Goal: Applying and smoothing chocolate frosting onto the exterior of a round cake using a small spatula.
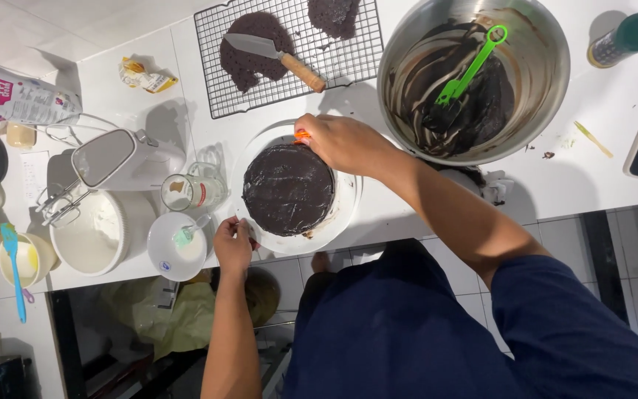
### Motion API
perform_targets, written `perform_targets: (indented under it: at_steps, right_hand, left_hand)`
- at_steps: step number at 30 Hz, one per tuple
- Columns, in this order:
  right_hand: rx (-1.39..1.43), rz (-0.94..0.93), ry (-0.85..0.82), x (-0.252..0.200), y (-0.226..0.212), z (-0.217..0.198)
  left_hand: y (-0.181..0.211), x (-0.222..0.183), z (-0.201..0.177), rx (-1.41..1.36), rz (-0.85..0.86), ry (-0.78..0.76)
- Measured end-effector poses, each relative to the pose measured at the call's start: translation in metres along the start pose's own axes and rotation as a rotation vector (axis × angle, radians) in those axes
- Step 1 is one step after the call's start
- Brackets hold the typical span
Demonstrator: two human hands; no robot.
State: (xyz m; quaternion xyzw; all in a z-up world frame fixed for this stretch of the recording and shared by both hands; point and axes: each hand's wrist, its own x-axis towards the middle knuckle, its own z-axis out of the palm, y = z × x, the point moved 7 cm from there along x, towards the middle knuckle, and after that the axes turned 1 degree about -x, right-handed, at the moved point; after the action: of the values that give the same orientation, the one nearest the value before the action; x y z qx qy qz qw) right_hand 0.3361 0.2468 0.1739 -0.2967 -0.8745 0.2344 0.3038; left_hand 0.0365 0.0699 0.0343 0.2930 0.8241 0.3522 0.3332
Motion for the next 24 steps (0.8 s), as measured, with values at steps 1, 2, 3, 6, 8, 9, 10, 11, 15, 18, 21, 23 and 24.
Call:
perform_targets:
  at_steps: [1, 2, 3, 6, 8, 9, 10, 11, 15, 18, 21, 23, 24]
  right_hand:
    - [0.007, -0.017, -0.007, -0.002, -0.004, -0.003]
    - [0.002, -0.014, -0.001, -0.006, -0.003, -0.003]
    - [-0.003, -0.014, 0.007, -0.009, -0.003, -0.002]
    - [-0.014, 0.020, 0.041, -0.025, 0.008, 0.011]
    - [-0.021, 0.055, 0.070, -0.036, 0.012, 0.019]
    - [-0.013, 0.086, 0.095, -0.043, 0.011, 0.020]
    - [-0.006, 0.117, 0.117, -0.050, 0.011, 0.021]
    - [-0.014, 0.126, 0.123, -0.054, 0.006, 0.020]
    - [-0.111, 0.102, 0.186, -0.071, -0.015, 0.018]
    - [-0.127, 0.156, 0.197, -0.080, -0.030, 0.019]
    - [-0.079, 0.285, 0.203, -0.093, -0.036, 0.026]
    - [-0.074, 0.349, 0.206, -0.100, -0.042, 0.028]
    - [-0.063, 0.426, 0.178, -0.104, -0.043, 0.029]
  left_hand:
    - [-0.001, 0.001, 0.000, 0.008, 0.007, -0.015]
    - [0.002, 0.000, -0.001, 0.009, 0.014, -0.020]
    - [0.005, -0.001, -0.001, 0.005, 0.013, -0.037]
    - [0.006, 0.000, -0.001, -0.009, 0.016, -0.077]
    - [0.006, 0.002, -0.001, -0.019, 0.023, -0.102]
    - [0.005, 0.003, -0.002, -0.034, 0.025, -0.106]
    - [0.003, 0.003, -0.002, -0.051, 0.026, -0.111]
    - [0.004, 0.004, -0.001, -0.049, 0.031, -0.124]
    - [0.002, 0.001, 0.000, -0.113, -0.022, -0.148]
    - [-0.003, -0.002, 0.002, -0.157, -0.057, -0.177]
    - [-0.006, -0.011, 0.004, -0.216, -0.086, -0.202]
    - [-0.009, -0.015, 0.006, -0.240, -0.103, -0.219]
    - [-0.012, -0.015, 0.008, -0.252, -0.104, -0.224]
